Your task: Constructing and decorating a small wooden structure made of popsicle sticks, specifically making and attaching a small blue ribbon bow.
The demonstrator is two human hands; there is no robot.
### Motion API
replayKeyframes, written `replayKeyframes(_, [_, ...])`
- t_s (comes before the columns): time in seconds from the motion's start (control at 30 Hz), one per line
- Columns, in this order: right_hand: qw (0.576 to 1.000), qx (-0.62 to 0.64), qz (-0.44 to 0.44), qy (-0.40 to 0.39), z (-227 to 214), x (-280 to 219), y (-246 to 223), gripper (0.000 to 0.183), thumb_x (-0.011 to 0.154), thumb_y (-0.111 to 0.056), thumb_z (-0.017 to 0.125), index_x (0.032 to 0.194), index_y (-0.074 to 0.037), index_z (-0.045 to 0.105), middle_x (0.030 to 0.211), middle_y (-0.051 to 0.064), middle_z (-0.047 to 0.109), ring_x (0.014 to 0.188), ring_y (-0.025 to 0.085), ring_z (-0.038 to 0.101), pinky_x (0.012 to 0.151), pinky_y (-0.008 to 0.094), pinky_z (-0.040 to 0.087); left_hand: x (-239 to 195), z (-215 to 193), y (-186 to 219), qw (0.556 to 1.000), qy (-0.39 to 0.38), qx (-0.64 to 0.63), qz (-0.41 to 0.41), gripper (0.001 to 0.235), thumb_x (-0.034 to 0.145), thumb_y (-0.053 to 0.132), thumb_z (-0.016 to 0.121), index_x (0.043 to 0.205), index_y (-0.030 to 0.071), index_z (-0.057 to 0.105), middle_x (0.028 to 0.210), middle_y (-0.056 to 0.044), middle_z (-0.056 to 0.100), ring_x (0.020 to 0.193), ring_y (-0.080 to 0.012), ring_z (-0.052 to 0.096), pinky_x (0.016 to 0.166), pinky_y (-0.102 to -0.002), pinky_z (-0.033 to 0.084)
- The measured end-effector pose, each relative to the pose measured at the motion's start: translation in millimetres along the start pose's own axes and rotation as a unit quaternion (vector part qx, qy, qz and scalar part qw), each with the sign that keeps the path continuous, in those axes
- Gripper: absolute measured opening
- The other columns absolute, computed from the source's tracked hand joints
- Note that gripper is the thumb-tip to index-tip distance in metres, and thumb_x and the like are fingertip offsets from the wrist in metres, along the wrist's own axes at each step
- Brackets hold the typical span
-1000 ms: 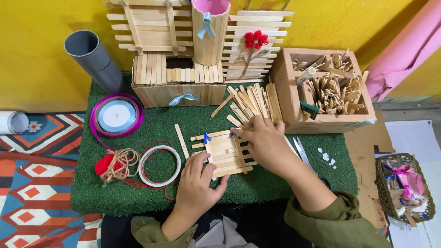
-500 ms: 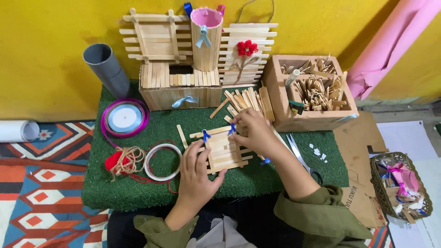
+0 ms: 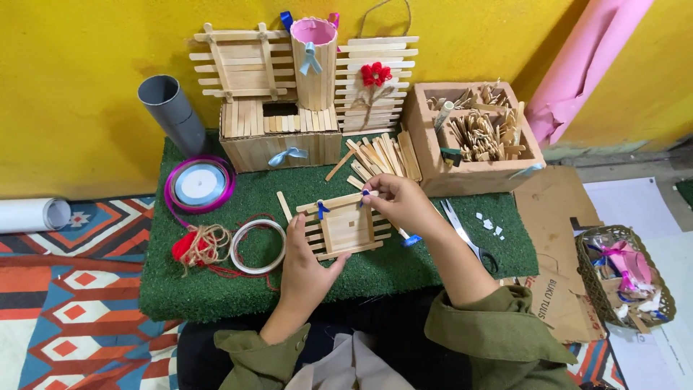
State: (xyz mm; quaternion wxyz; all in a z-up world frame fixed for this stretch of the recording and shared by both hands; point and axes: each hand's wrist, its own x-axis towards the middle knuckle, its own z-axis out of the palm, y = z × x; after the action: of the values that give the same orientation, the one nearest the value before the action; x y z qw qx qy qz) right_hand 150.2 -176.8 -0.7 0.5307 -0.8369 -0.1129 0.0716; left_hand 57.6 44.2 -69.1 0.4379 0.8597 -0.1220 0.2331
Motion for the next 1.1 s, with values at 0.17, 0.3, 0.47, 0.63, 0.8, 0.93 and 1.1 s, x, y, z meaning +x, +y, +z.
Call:
replayKeyframes(0.17, [1.0,0.005,-0.007,-0.018,-1.4,1.4,1.6,0.025,0.085,-0.012,0.081,0.109,-0.006,0.072,0.099,0.013,0.079,0.086,0.016,0.065,0.078,0.032,0.053,-2.4,2.9,-4.7,1.0,-0.007,0.009,0.004,0.111,0.071,0.022,0.092,0.151,-0.002,0.019,0.145,-0.033,0.039,0.13,-0.051,0.052,0.095,-0.051,0.058])
replayKeyframes(0.3, [1.0,-0.01,-0.004,0.0,0.5,0.3,-3.0,0.021,0.085,-0.013,0.081,0.104,-0.007,0.074,0.089,0.007,0.078,0.077,0.013,0.063,0.072,0.028,0.053,-2.8,5.4,-7.5,0.998,-0.024,-0.023,-0.049,0.117,0.071,0.025,0.094,0.155,-0.004,0.018,0.137,-0.033,0.046,0.125,-0.05,0.057,0.095,-0.05,0.058])
replayKeyframes(0.47, [0.999,-0.018,-0.037,-0.006,-0.9,12.0,-13.3,0.03,0.085,-0.018,0.083,0.111,-0.007,0.074,0.098,0.01,0.078,0.083,0.019,0.065,0.076,0.033,0.053,0.7,3.3,-5.8,0.996,-0.03,-0.043,-0.071,0.118,0.07,0.022,0.095,0.156,-0.003,0.019,0.136,-0.034,0.049,0.122,-0.0513,0.058,0.094,-0.052,0.058])
replayKeyframes(0.63, [0.985,-0.124,-0.121,0.002,5.1,13.5,-56.3,0.033,0.09,-0.027,0.08,0.117,-0.008,0.073,0.11,0.014,0.075,0.102,0.034,0.07,0.089,0.047,0.056,2.3,-1.9,4.3,0.993,-0.044,-0.053,-0.092,0.113,0.071,0.018,0.093,0.156,-0.003,0.021,0.134,-0.035,0.051,0.12,-0.0527,0.06,0.093,-0.054,0.059])
replayKeyframes(0.8, [0.95,-0.269,-0.144,-0.074,32.5,27.1,-78.4,0.034,0.087,-0.035,0.08,0.117,-0.02,0.074,0.107,0.0,0.076,0.109,0.026,0.068,0.103,0.055,0.034,4.3,-4.6,11.7,0.987,-0.059,-0.06,-0.14,0.109,0.074,0.022,0.091,0.156,0.003,0.021,0.137,-0.033,0.052,0.119,-0.0501,0.062,0.09,-0.053,0.061])
replayKeyframes(0.93, [0.934,-0.315,-0.156,-0.07,43.0,29.5,-74.3,0.022,0.088,-0.031,0.079,0.107,-0.02,0.077,0.099,0.0,0.077,0.102,0.024,0.07,0.101,0.054,0.032,7.5,-7.6,16.6,0.986,-0.062,-0.054,-0.145,0.109,0.074,0.022,0.091,0.155,0.002,0.022,0.138,-0.033,0.052,0.116,-0.0491,0.064,0.088,-0.054,0.063])
replayKeyframes(1.1, [0.96,-0.207,-0.188,0.031,3.8,25.8,-69.4,0.018,0.093,-0.02,0.073,0.111,-0.018,0.075,0.099,0.002,0.077,0.1,0.025,0.073,0.091,0.044,0.046,3.3,-2.3,6.8,0.992,-0.053,-0.036,-0.111,0.111,0.072,0.022,0.093,0.156,0.003,0.022,0.139,-0.033,0.048,0.119,-0.0521,0.06,0.088,-0.054,0.062])
